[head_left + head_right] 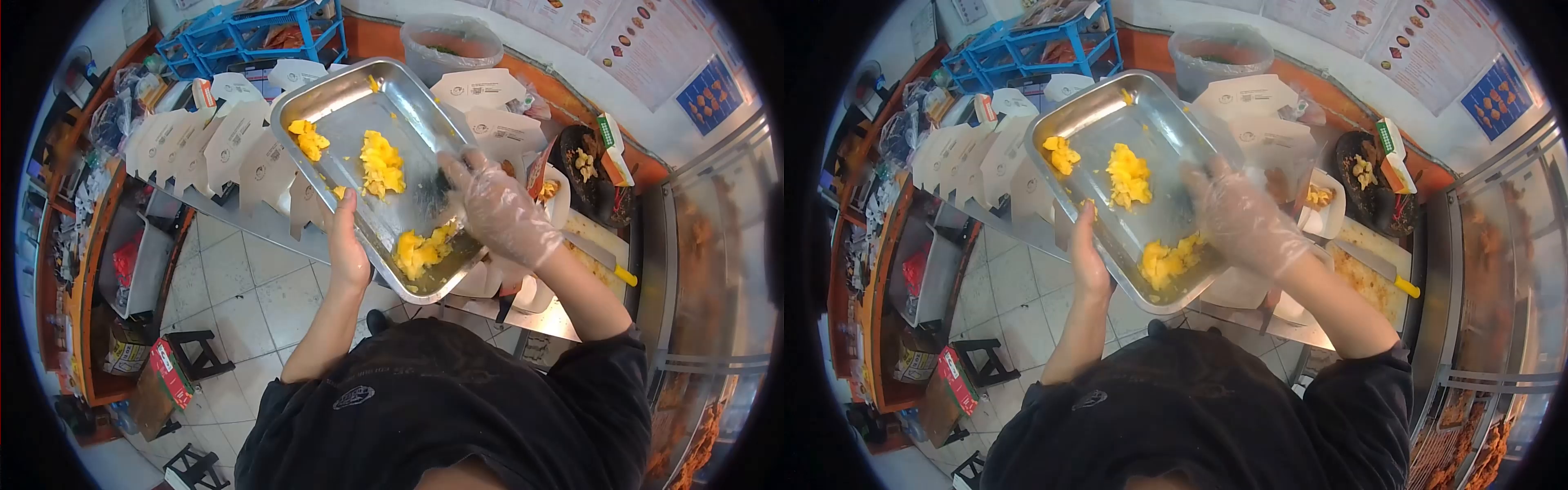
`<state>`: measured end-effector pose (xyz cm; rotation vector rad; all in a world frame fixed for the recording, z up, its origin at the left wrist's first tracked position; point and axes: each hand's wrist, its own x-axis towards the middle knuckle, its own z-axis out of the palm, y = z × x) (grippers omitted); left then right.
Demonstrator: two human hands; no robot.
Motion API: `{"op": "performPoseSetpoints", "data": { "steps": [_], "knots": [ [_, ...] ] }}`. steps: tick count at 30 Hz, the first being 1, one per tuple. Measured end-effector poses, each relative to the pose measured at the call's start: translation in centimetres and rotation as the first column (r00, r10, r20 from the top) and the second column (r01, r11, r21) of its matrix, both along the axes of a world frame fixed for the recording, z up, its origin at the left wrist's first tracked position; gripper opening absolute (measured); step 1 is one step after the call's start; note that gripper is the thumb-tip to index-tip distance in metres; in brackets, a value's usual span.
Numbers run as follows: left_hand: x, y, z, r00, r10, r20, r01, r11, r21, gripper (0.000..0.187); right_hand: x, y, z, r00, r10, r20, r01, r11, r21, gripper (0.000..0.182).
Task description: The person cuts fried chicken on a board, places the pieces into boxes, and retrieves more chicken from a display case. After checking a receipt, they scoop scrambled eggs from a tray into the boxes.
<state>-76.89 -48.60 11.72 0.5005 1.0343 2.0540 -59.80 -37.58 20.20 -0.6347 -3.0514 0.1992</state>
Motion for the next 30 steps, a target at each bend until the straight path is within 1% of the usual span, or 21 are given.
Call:
{"op": "performPoseSetpoints", "data": {
  "steps": [1, 2, 3, 5, 7, 9, 10, 11, 13, 14, 16, 17, 19, 20, 22, 23, 25, 26, 27, 29, 30],
  "knots": [
    [0.2, 0.0, -0.1, 1.000, 0.000, 0.000, 0.000, 1.000, -0.002, 0.047, 0.0, 0.3, -0.3, 0.995, -0.099, 0.005, 0.097, 0.982, 0.165, 0.056],
    [0.7, 0.1, -0.1, 0.998, 0.060, -0.010, -0.060, 0.998, -0.012, 0.047, -0.1, -0.9, -0.5, 0.980, -0.174, -0.093, 0.184, 0.977, 0.109, 0.051],
    [1.0, 0.2, -0.2, 0.993, 0.119, -0.021, -0.120, 0.993, -0.021, 0.047, -0.1, -1.4, -0.5, 0.980, -0.175, -0.093, 0.184, 0.977, 0.106, 0.051],
    [1.2, 0.4, -0.3, 0.992, 0.126, 0.010, -0.126, 0.992, -0.023, 0.047, 0.0, -2.1, -0.3, 0.974, -0.228, 0.010, 0.227, 0.968, -0.109, 0.050],
    [1.3, 0.7, -0.5, 0.990, 0.133, 0.040, -0.132, 0.991, -0.026, 0.047, -0.7, -3.0, 0.2, 0.979, -0.190, 0.068, 0.200, 0.962, -0.186, 0.050],
    [1.3, 1.0, -0.9, 0.987, 0.147, 0.065, -0.144, 0.988, -0.058, 0.048, -1.5, -4.7, 1.7, 0.977, -0.188, 0.103, 0.214, 0.872, -0.439, 0.052],
    [1.0, 1.2, -1.0, 0.988, 0.144, 0.063, -0.141, 0.988, -0.061, 0.048, -0.9, -5.2, 2.4, 0.998, -0.003, 0.068, 0.027, 0.932, -0.361, 0.053],
    [0.6, 1.3, -1.2, 0.986, 0.166, 0.024, -0.165, 0.985, -0.046, 0.048, -0.8, -5.5, 2.5, 0.998, -0.006, 0.066, 0.029, 0.931, -0.365, 0.053],
    [0.6, 1.0, -0.4, 0.983, 0.185, -0.016, -0.186, 0.982, -0.033, 0.048, -0.7, -5.9, 2.6, 0.974, 0.225, 0.022, -0.216, 0.953, -0.211, 0.037],
    [1.0, 0.7, 1.3, 0.982, 0.186, 0.024, -0.183, 0.979, -0.093, 0.048, -0.7, -6.0, 3.1, 0.975, 0.222, 0.020, -0.213, 0.953, -0.215, 0.037],
    [1.7, 0.6, 2.5, 0.981, 0.186, 0.061, -0.174, 0.972, -0.156, 0.047, -0.6, -5.7, 4.4, 0.979, 0.120, 0.168, -0.038, 0.905, -0.425, 0.037],
    [2.0, 0.7, 2.6, 0.978, 0.202, 0.043, -0.194, 0.970, -0.143, 0.047, -0.4, -5.2, 4.2, 0.979, 0.117, 0.166, -0.036, 0.903, -0.428, 0.037],
    [2.5, 1.3, 2.1, 0.983, 0.183, 0.018, -0.179, 0.974, -0.139, 0.047, 0.4, -3.9, 3.6, 0.990, 0.131, 0.052, -0.087, 0.857, -0.509, 0.038],
    [2.4, 1.8, 1.5, 0.983, 0.173, 0.058, -0.164, 0.977, -0.136, 0.047, 0.3, -2.8, 3.1, 0.993, 0.112, 0.047, -0.072, 0.854, -0.515, 0.038],
    [2.0, 2.2, 0.8, 0.985, 0.140, 0.098, -0.126, 0.983, -0.135, 0.047, -0.6, -0.3, 1.5, 0.982, 0.169, 0.080, -0.025, 0.545, -0.838, 0.036],
    [1.7, 2.3, 0.8, 0.989, 0.122, 0.086, -0.111, 0.985, -0.131, 0.048, -1.1, 0.5, 0.4, 0.986, 0.146, 0.081, -0.012, 0.545, -0.838, 0.036],
    [1.4, 2.4, 1.4, 0.994, 0.082, 0.075, -0.072, 0.989, -0.128, 0.048, -1.2, 1.4, -1.3, 0.998, 0.026, -0.063, -0.068, 0.379, -0.923, 0.033],
    [1.7, 2.6, 2.1, 0.995, 0.045, 0.084, -0.033, 0.990, -0.134, 0.049, -0.3, 1.4, 0.1, 0.981, -0.166, 0.098, 0.110, 0.060, -0.992, 0.029],
    [2.0, 2.8, 2.4, 0.996, 0.009, 0.093, 0.005, 0.990, -0.141, 0.050, 1.0, 1.3, 1.9, 0.977, -0.193, 0.095, 0.108, 0.060, -0.992, 0.029],
    [2.2, 3.5, 2.2, 0.998, -0.020, 0.062, 0.028, 0.992, -0.125, 0.052, 3.8, 1.2, 4.3, 0.832, -0.555, 0.015, 0.211, 0.291, -0.933, 0.034],
    [1.8, 3.6, 2.2, 0.996, 0.024, 0.083, -0.012, 0.989, -0.146, 0.052, 4.9, 1.4, 4.1, 0.817, -0.576, 0.011, 0.217, 0.290, -0.932, 0.034]
  ]
}}
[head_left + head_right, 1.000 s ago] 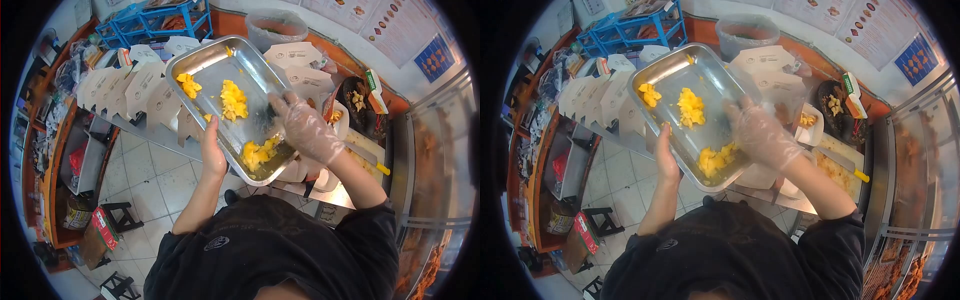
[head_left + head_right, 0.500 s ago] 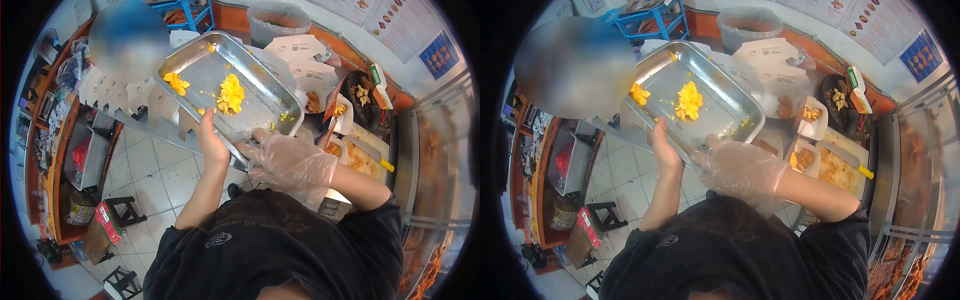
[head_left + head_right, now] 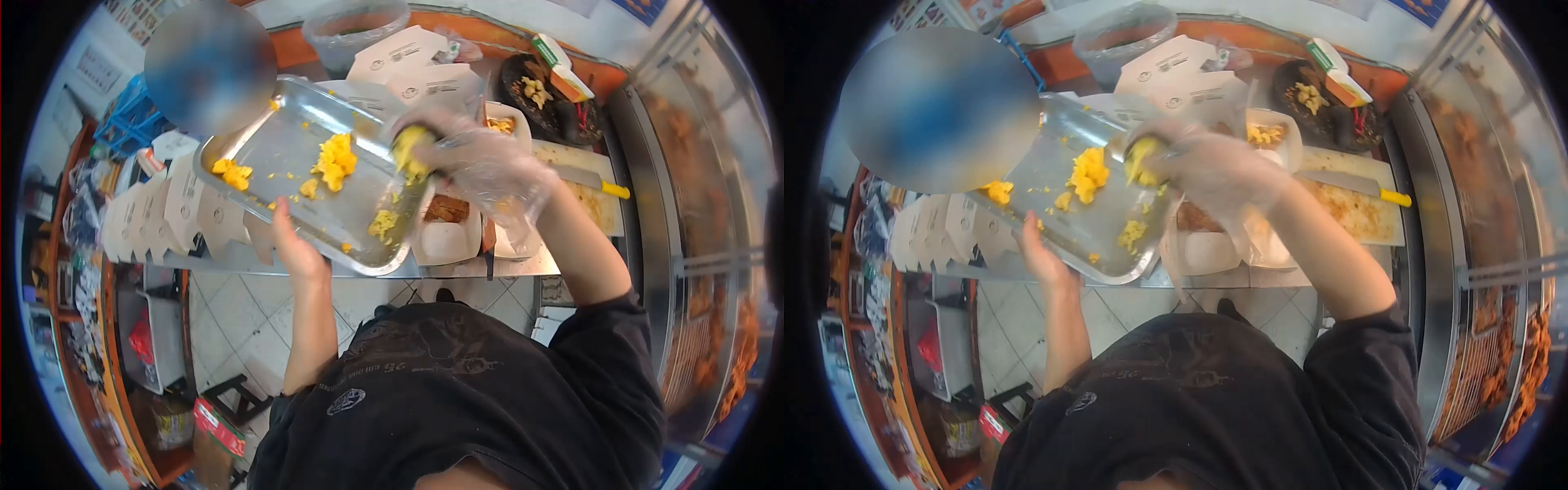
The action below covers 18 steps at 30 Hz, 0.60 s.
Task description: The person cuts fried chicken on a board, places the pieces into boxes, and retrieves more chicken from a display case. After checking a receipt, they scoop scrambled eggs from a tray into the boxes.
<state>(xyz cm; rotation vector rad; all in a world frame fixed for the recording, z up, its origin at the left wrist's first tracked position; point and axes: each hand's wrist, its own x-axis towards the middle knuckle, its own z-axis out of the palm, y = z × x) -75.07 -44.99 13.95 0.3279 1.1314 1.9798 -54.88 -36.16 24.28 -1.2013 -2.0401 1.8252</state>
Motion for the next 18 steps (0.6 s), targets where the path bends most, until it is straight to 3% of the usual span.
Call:
{"op": "performPoseSetpoints", "data": {
  "steps": [1, 2, 3, 4, 5, 6, 7, 8, 9, 10, 11, 13, 15, 17, 18],
  "knots": [
    [-0.9, -0.1, 0.1, 0.999, 0.043, 0.020, -0.043, 0.999, -0.022, 0.052, 1.1, 0.2, -0.4, 0.986, -0.160, -0.053, 0.168, 0.951, 0.260, 0.036],
    [-2.5, -0.3, -0.3, 0.999, 0.029, -0.022, -0.029, 1.000, 0.009, 0.053, 1.7, 0.1, -0.8, 0.945, -0.297, -0.139, 0.326, 0.808, 0.491, 0.038],
    [-3.6, -0.5, -0.2, 1.000, 0.007, -0.021, -0.007, 1.000, 0.019, 0.053, 1.9, -0.2, -1.1, 0.938, -0.316, -0.142, 0.344, 0.795, 0.500, 0.038],
    [-4.6, -0.7, 0.3, 1.000, -0.003, 0.000, 0.003, 1.000, 0.018, 0.053, 1.8, -1.0, -1.5, 0.904, -0.332, -0.268, 0.405, 0.472, 0.783, 0.042],
    [-5.6, -0.7, 0.7, 1.000, -0.012, 0.021, 0.012, 1.000, 0.017, 0.054, 1.4, -1.9, -2.1, 0.876, -0.290, -0.384, 0.417, 0.056, 0.907, 0.046],
    [-6.7, -0.8, 0.5, 1.000, -0.026, 0.011, 0.026, 0.998, 0.051, 0.054, 0.2, -3.6, -3.6, 0.810, -0.442, -0.386, 0.476, 0.110, 0.873, 0.057],
    [-7.5, -0.8, 0.5, 0.999, -0.031, 0.017, 0.030, 0.997, 0.067, 0.054, -1.6, -4.9, -5.2, 0.735, -0.568, -0.371, 0.502, 0.087, 0.860, 0.062],
    [-8.3, -0.9, 0.5, 0.999, -0.050, 0.014, 0.049, 0.996, 0.078, 0.054, -2.4, -4.4, -9.8, 0.755, -0.543, -0.367, 0.391, -0.076, 0.917, 0.065],
    [-9.3, -1.1, 0.6, 0.998, -0.058, 0.005, 0.057, 0.995, 0.080, 0.054, -4.6, -5.3, -12.4, 0.699, -0.657, -0.284, 0.430, 0.069, 0.900, 0.067],
    [-10.2, -1.2, 0.8, 0.998, -0.068, 0.014, 0.067, 0.996, 0.053, 0.054, -6.5, -5.8, -14.5, 0.679, -0.733, -0.032, 0.386, 0.320, 0.865, 0.070],
    [-10.7, -1.4, 0.8, 0.998, -0.062, 0.015, 0.061, 0.996, 0.062, 0.054, -7.1, -6.2, -17.6, 0.684, -0.728, -0.038, 0.383, 0.315, 0.868, 0.070],
    [-11.4, -2.0, 0.4, 0.992, -0.129, -0.009, 0.130, 0.990, 0.051, 0.056, -7.5, -6.2, -22.4, 0.644, -0.756, 0.117, 0.312, 0.399, 0.862, 0.072],
    [-12.6, -2.6, -0.4, 0.989, -0.135, 0.061, 0.133, 0.990, 0.046, 0.055, -7.2, -6.0, -18.0, 0.724, -0.687, -0.065, 0.395, 0.336, 0.855, 0.071],
    [-13.2, -2.4, -1.7, 0.991, -0.134, 0.018, 0.132, 0.989, 0.070, 0.050, -7.0, -5.8, -13.8, 0.668, -0.683, -0.296, 0.503, 0.122, 0.855, 0.070],
    [-13.4, -2.5, -2.4, 0.991, -0.129, 0.018, 0.128, 0.989, 0.071, 0.050, -7.8, -6.2, -11.0, 0.671, -0.679, -0.297, 0.503, 0.122, 0.856, 0.070]
  ]
}}
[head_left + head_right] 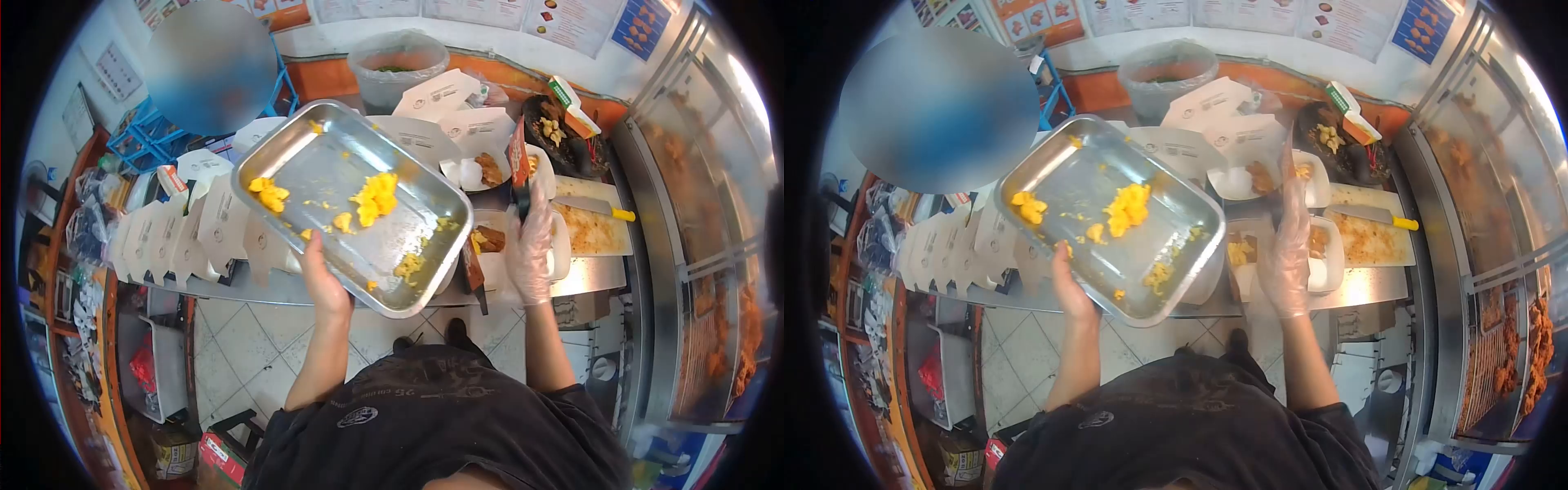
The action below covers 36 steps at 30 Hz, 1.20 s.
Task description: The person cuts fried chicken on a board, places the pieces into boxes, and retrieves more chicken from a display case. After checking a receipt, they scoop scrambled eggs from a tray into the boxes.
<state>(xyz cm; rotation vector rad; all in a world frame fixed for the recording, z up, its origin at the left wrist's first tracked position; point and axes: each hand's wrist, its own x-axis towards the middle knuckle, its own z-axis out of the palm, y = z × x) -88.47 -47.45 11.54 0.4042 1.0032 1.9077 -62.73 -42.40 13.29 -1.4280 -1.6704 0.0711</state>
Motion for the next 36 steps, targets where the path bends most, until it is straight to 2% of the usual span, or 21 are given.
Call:
{"op": "performPoseSetpoints", "data": {
  "steps": [2, 3, 4, 5, 6, 8, 9, 11, 12, 13, 15, 16, 19, 21, 23, 24, 27, 31, 32, 34, 36],
  "knots": [
    [0.1, -0.3, -0.9, 0.997, -0.059, -0.041, 0.061, 0.997, 0.045, 0.050, -2.1, -1.1, 5.2, 0.933, 0.319, -0.163, -0.335, 0.939, -0.078, 0.069],
    [0.3, -0.6, -0.9, 0.998, -0.055, -0.041, 0.056, 0.997, 0.046, 0.050, -3.5, -1.2, 6.6, 0.932, 0.324, -0.163, -0.339, 0.938, -0.076, 0.069],
    [0.7, -0.9, -0.8, 0.997, -0.076, -0.030, 0.078, 0.994, 0.079, 0.049, -5.1, -1.2, 7.6, 0.900, 0.434, 0.033, -0.422, 0.888, -0.183, 0.067],
    [1.2, -1.1, -0.3, 0.995, -0.098, -0.021, 0.100, 0.989, 0.112, 0.051, -6.5, -1.3, 8.1, 0.813, 0.542, 0.214, -0.472, 0.828, -0.302, 0.065],
    [2.1, -1.4, 0.6, 0.989, -0.118, 0.089, 0.110, 0.990, 0.087, 0.049, -7.8, -1.4, 7.6, 0.810, 0.545, 0.215, -0.476, 0.826, -0.301, 0.065],
    [3.6, -2.5, 2.6, 0.989, -0.133, 0.059, 0.127, 0.988, 0.088, 0.048, -9.5, -1.4, 6.1, 0.647, 0.516, 0.561, -0.388, 0.857, -0.340, 0.062],
    [3.9, -2.8, 2.9, 0.987, -0.159, 0.024, 0.156, 0.984, 0.089, 0.047, -9.5, -1.5, 5.9, 0.639, 0.524, 0.563, -0.396, 0.852, -0.344, 0.062],
    [3.9, -2.3, 1.8, 0.993, -0.115, 0.001, 0.114, 0.990, 0.088, 0.045, -9.4, -2.0, 5.9, 0.573, 0.615, 0.541, -0.543, 0.780, -0.311, 0.059],
    [4.0, -2.1, 1.5, 0.999, -0.035, -0.004, 0.035, 0.996, 0.079, 0.044, -9.1, -3.1, 6.3, 0.481, 0.721, 0.498, -0.614, 0.683, -0.395, 0.058],
    [4.2, -2.1, 1.4, 0.999, 0.045, -0.011, -0.044, 0.997, 0.070, 0.043, -8.9, -3.5, 6.8, 0.467, 0.734, 0.494, -0.626, 0.669, -0.402, 0.058],
    [4.0, -2.2, 1.3, 1.000, 0.016, -0.022, -0.015, 0.999, 0.035, 0.047, -8.1, -3.9, 7.4, 0.311, 0.845, 0.435, -0.689, 0.516, -0.509, 0.058],
    [3.9, -2.0, 1.3, 1.000, -0.019, 0.017, 0.018, 1.000, 0.026, 0.046, -7.3, -2.6, 7.8, 0.230, 0.913, 0.335, -0.697, 0.395, -0.598, 0.056],
    [4.2, -1.9, 1.7, 0.991, -0.104, 0.086, 0.102, 0.994, 0.026, 0.043, -7.4, -0.5, 8.6, 0.285, 0.898, 0.335, -0.738, 0.428, -0.521, 0.057],
    [4.6, -1.5, 2.3, 1.000, -0.013, -0.003, 0.013, 1.000, -0.002, 0.044, -6.8, -0.3, 9.5, 0.226, 0.902, 0.368, -0.778, 0.395, -0.489, 0.060],
    [5.0, -1.5, 3.2, 1.000, 0.011, -0.011, -0.011, 1.000, 0.019, 0.044, -5.7, 0.0, 10.4, 0.080, 0.948, 0.309, -0.722, 0.269, -0.638, 0.065],
    [4.9, -1.5, 3.4, 1.000, -0.012, 0.027, 0.011, 1.000, 0.015, 0.044, -5.2, 0.1, 10.4, 0.076, 0.948, 0.308, -0.723, 0.265, -0.638, 0.065],
    [5.3, -1.5, 3.3, 0.998, -0.036, 0.059, 0.035, 0.999, 0.013, 0.045, -3.7, 0.0, 10.3, 0.310, 0.837, 0.451, -0.688, 0.525, -0.501, 0.066],
    [6.0, -0.9, 1.8, 0.999, 0.029, 0.029, -0.030, 0.999, 0.035, 0.045, -3.3, -0.1, 8.5, 0.370, 0.798, 0.477, -0.662, 0.586, -0.468, 0.060],
    [6.1, -0.8, 1.7, 0.999, 0.034, 0.029, -0.035, 0.999, 0.033, 0.045, -3.4, -0.3, 8.8, 0.366, 0.800, 0.475, -0.664, 0.582, -0.468, 0.060],
    [6.2, -0.6, 1.6, 0.997, 0.074, -0.002, -0.074, 0.997, -0.026, 0.046, -3.7, -1.0, 10.1, 0.161, 0.896, 0.414, -0.641, 0.414, -0.646, 0.058],
    [6.1, -0.5, 1.5, 0.998, 0.064, -0.007, -0.064, 0.997, -0.032, 0.046, -3.7, -1.2, 10.5, 0.165, 0.905, 0.392, -0.610, 0.406, -0.681, 0.055]
  ]
}}
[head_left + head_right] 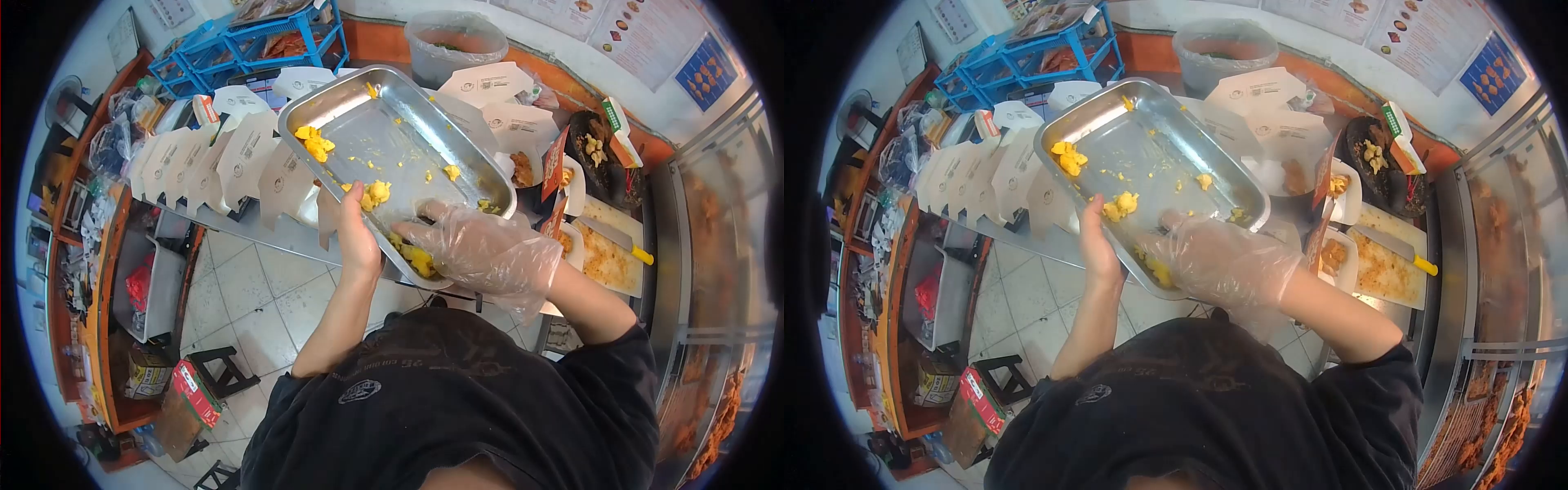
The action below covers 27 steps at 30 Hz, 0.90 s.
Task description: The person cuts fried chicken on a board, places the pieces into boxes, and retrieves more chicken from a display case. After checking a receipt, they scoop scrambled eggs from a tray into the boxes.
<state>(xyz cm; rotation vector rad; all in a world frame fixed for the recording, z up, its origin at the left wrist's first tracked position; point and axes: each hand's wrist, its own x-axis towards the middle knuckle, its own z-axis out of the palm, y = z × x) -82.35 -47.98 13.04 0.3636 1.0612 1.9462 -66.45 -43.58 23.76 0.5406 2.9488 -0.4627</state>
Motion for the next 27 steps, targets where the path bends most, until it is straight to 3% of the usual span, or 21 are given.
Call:
{"op": "performPoseSetpoints", "data": {
  "steps": [4, 8, 11, 13, 14, 17, 18, 19, 21, 23, 25, 27],
  "knots": [
    [0.2, -0.1, 0.3, 1.000, 0.006, 0.022, -0.008, 0.998, 0.059, 0.043, -0.4, -1.1, 1.6, 0.985, -0.043, 0.168, 0.051, 0.998, -0.042, 0.049],
    [0.5, -0.6, 0.6, 1.000, -0.001, -0.004, 0.002, 0.998, 0.065, 0.046, 0.0, -1.6, 2.2, 0.973, -0.015, 0.228, 0.026, 0.999, -0.047, 0.045],
    [0.7, 0.1, 0.5, 0.997, 0.048, -0.062, -0.044, 0.998, 0.054, 0.044, -0.6, -0.4, 1.6, 0.965, -0.071, 0.254, 0.098, 0.991, -0.094, 0.039],
    [0.6, 0.9, -0.5, 0.993, 0.118, -0.031, -0.116, 0.992, 0.057, 0.042, -0.4, 2.3, -0.9, 0.993, -0.051, 0.104, 0.099, 0.845, -0.526, 0.033],
    [0.6, 1.0, -0.6, 0.993, 0.110, -0.032, -0.108, 0.992, 0.060, 0.042, -0.1, 3.1, -2.0, 0.982, -0.174, 0.074, 0.165, 0.600, -0.783, 0.033],
    [0.5, 0.8, 0.0, 0.994, 0.096, -0.060, -0.092, 0.993, 0.067, 0.044, 0.2, 4.6, -1.4, 0.973, -0.224, -0.049, 0.128, 0.705, -0.698, 0.038],
    [0.5, 0.4, 0.5, 0.999, 0.044, -0.005, -0.044, 0.999, 0.033, 0.044, 0.8, 4.3, -0.4, 0.933, -0.358, 0.041, 0.251, 0.564, -0.787, 0.043],
    [0.7, 0.3, 1.3, 0.998, -0.023, 0.050, 0.023, 1.000, 0.002, 0.045, 1.0, 4.7, -0.8, 0.924, -0.380, 0.036, 0.262, 0.562, -0.785, 0.043],
    [1.5, 0.7, 2.3, 0.998, -0.045, 0.041, 0.046, 0.998, -0.034, 0.045, 1.5, 6.1, -2.2, 0.929, -0.360, -0.086, 0.238, 0.759, -0.606, 0.046],
    [1.4, 1.5, 1.8, 0.999, 0.044, 0.030, -0.042, 0.997, -0.058, 0.050, 2.2, 7.0, -0.3, 0.912, -0.410, -0.031, 0.328, 0.771, -0.545, 0.041],
    [0.6, 1.8, 1.3, 0.999, 0.006, 0.032, -0.004, 0.998, -0.058, 0.050, 4.1, 8.3, 2.2, 0.700, -0.702, -0.132, 0.280, 0.441, -0.853, 0.039],
    [-0.5, 2.0, 1.3, 0.999, 0.022, 0.045, -0.019, 0.998, -0.066, 0.052, 6.2, 12.5, 1.8, 0.451, -0.833, -0.322, 0.490, 0.532, -0.690, 0.036]
  ]
}}
